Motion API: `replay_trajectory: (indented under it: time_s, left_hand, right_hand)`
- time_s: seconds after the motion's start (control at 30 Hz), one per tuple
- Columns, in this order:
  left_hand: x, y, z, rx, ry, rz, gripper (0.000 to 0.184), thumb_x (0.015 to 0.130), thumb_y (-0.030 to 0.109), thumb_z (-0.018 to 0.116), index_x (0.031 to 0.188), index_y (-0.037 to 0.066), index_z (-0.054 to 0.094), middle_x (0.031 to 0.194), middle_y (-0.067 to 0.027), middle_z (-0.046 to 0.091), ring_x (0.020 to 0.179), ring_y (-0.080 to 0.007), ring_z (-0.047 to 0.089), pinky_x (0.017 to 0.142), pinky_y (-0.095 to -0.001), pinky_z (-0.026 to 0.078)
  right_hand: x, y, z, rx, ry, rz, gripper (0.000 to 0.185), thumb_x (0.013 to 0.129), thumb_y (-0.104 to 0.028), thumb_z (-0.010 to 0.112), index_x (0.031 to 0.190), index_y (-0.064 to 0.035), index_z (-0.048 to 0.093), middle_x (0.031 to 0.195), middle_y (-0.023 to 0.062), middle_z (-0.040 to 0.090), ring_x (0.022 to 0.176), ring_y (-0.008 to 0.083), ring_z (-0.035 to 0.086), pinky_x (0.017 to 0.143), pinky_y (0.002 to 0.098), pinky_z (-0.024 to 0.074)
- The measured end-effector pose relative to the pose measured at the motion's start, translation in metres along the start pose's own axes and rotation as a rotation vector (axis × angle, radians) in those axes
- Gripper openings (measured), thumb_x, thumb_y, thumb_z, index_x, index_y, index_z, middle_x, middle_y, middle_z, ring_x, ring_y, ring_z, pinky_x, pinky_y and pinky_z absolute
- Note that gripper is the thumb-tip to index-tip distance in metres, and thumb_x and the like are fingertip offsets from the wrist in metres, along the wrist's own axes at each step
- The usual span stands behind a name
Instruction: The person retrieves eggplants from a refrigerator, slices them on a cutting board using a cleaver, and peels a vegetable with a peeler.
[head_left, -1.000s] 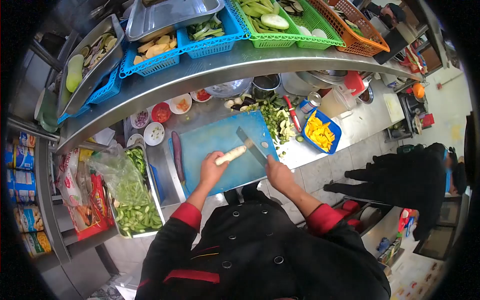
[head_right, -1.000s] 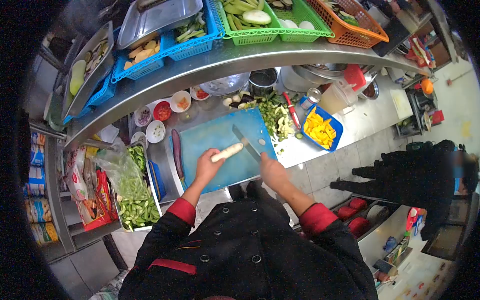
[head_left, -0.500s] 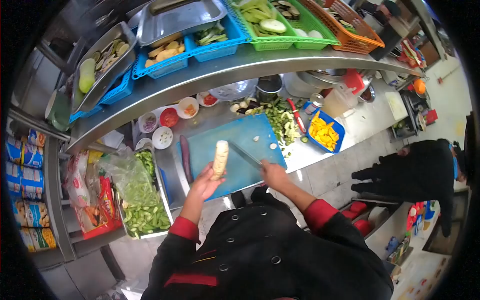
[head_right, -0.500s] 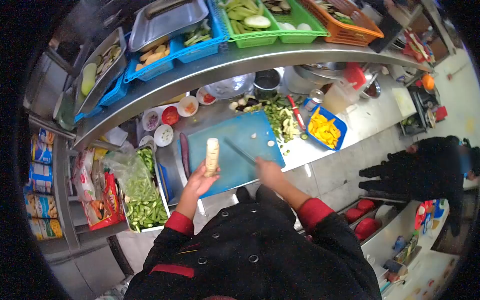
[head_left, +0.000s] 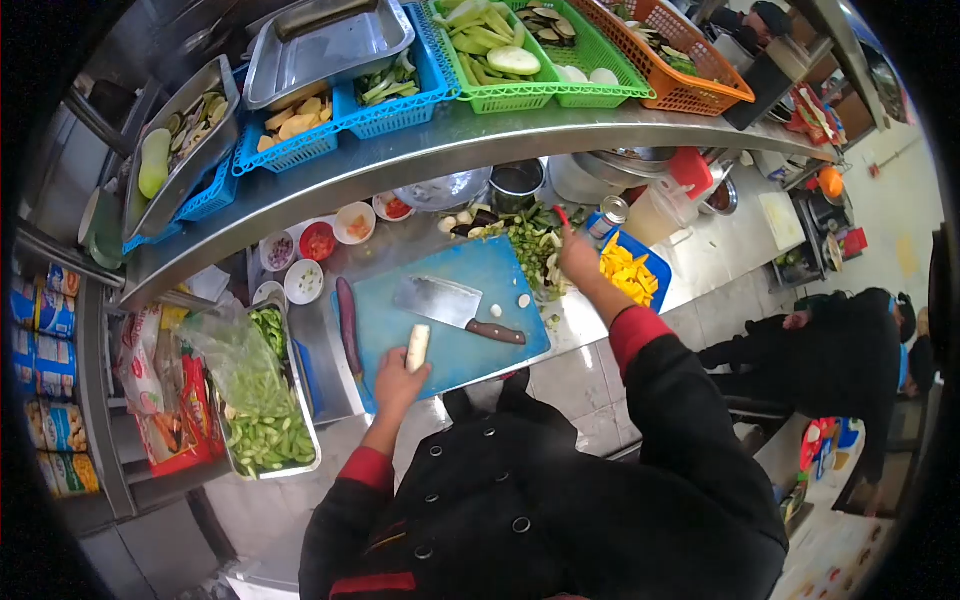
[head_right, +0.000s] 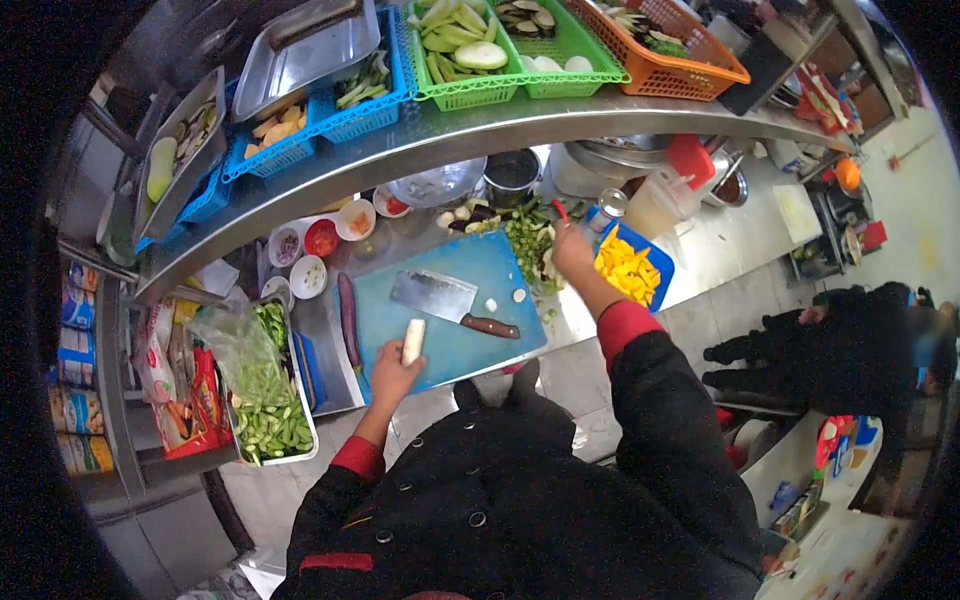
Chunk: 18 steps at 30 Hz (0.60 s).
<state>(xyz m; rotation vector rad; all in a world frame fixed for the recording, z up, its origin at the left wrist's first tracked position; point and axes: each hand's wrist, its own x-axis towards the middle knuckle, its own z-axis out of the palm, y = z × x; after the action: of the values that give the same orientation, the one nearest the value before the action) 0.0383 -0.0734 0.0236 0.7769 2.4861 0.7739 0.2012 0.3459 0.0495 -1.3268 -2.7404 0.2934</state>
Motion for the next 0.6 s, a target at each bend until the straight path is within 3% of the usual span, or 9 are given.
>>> replay_trajectory:
  time_s: [0.03, 0.17, 0.23, 0.27, 0.33, 0.37, 0.47, 0.53, 0.6]
  left_hand:
    - [0.002, 0.0, 0.008, 0.19, 0.211, 0.182, 0.063, 0.079, 0.032, 0.08, 0.127, 0.003, 0.053, 0.103, -0.0196, 0.07, 0.087, -0.0297, 0.072, 0.073, -0.0375, 0.056]
    - [0.018, 0.017, 0.012, 0.108, 0.134, 0.063, 0.059, 0.081, 0.028, 0.076, 0.128, 0.003, 0.051, 0.106, -0.023, 0.068, 0.087, -0.0314, 0.072, 0.073, -0.0414, 0.057]
    - [0.023, 0.032, 0.001, -0.224, -0.015, -0.191, 0.051, 0.088, 0.028, 0.065, 0.13, 0.003, 0.05, 0.105, -0.0228, 0.067, 0.082, -0.0301, 0.07, 0.071, -0.0421, 0.058]
    - [0.029, 0.034, 0.004, -0.215, -0.009, -0.199, 0.051, 0.088, 0.028, 0.065, 0.13, 0.003, 0.05, 0.105, -0.0228, 0.067, 0.082, -0.0301, 0.07, 0.071, -0.0421, 0.058]
    - [0.037, 0.038, 0.012, -1.107, -0.203, -0.386, 0.042, 0.095, 0.028, 0.051, 0.13, 0.005, 0.05, 0.101, -0.0195, 0.067, 0.076, -0.0286, 0.068, 0.067, -0.0401, 0.058]
    - [0.038, 0.058, 0.007, -1.212, -0.279, -0.537, 0.039, 0.101, 0.033, 0.042, 0.127, 0.006, 0.051, 0.1, -0.0167, 0.067, 0.073, -0.0254, 0.066, 0.061, -0.0371, 0.056]
    - [0.046, 0.113, 0.009, -1.332, -0.404, -0.529, 0.039, 0.104, 0.039, 0.041, 0.124, 0.007, 0.053, 0.095, -0.0137, 0.066, 0.071, -0.0233, 0.065, 0.055, -0.0364, 0.053]
    - [0.061, 0.144, 0.039, -1.394, -0.419, -0.55, 0.04, 0.104, 0.043, 0.042, 0.122, 0.009, 0.053, 0.09, -0.0115, 0.064, 0.068, -0.0223, 0.063, 0.053, -0.0359, 0.052]
    - [0.073, 0.172, 0.059, -1.454, -0.463, -0.566, 0.041, 0.105, 0.046, 0.042, 0.12, 0.01, 0.054, 0.086, -0.0092, 0.063, 0.065, -0.0213, 0.061, 0.051, -0.0355, 0.05]
  right_hand:
    - [0.019, 0.021, 0.01, -0.055, -0.042, -0.003, 0.028, 0.095, -0.012, 0.049, 0.121, -0.0017, 0.053, 0.106, 0.0251, 0.065, 0.093, 0.0406, 0.068, 0.079, 0.048, 0.0565]
    - [0.048, 0.043, 0.027, -0.073, -0.175, 0.029, 0.031, 0.101, -0.018, 0.044, 0.125, 0.0005, 0.051, 0.108, 0.028, 0.067, 0.096, 0.0425, 0.069, 0.083, 0.0489, 0.057]
    - [0.055, 0.047, 0.031, 0.0, -0.259, 0.094, 0.032, 0.1, -0.019, 0.046, 0.124, 0.0015, 0.049, 0.108, 0.0295, 0.068, 0.1, 0.0432, 0.069, 0.086, 0.05, 0.0563]
    - [0.057, 0.049, 0.032, 0.01, -0.266, 0.087, 0.032, 0.1, -0.019, 0.046, 0.124, 0.0015, 0.049, 0.108, 0.0295, 0.068, 0.1, 0.0432, 0.069, 0.086, 0.05, 0.0563]
    - [0.061, 0.053, 0.034, 0.046, -0.206, 0.105, 0.031, 0.098, -0.02, 0.052, 0.121, 0.0016, 0.05, 0.104, 0.0284, 0.069, 0.095, 0.0438, 0.069, 0.08, 0.0532, 0.0557]
    - [0.06, 0.05, 0.022, 0.056, -0.214, 0.09, 0.031, 0.098, -0.02, 0.052, 0.121, 0.0016, 0.05, 0.104, 0.0284, 0.069, 0.095, 0.0438, 0.069, 0.08, 0.0532, 0.0557]
    - [0.043, 0.04, -0.022, 0.206, -0.027, 0.025, 0.033, 0.094, -0.022, 0.061, 0.116, -0.0012, 0.051, 0.095, 0.0234, 0.07, 0.079, 0.0345, 0.071, 0.069, 0.0485, 0.055]
    - [0.001, 0.035, -0.045, 0.752, -0.079, 0.033, 0.032, 0.092, -0.021, 0.063, 0.117, -0.0022, 0.058, 0.093, 0.0204, 0.07, 0.084, 0.0343, 0.07, 0.078, 0.0419, 0.0549]
    - [-0.042, 0.03, -0.055, 0.981, -0.408, -0.05, 0.032, 0.093, -0.018, 0.061, 0.122, -0.004, 0.06, 0.097, 0.018, 0.068, 0.085, 0.0318, 0.067, 0.078, 0.0382, 0.0522]
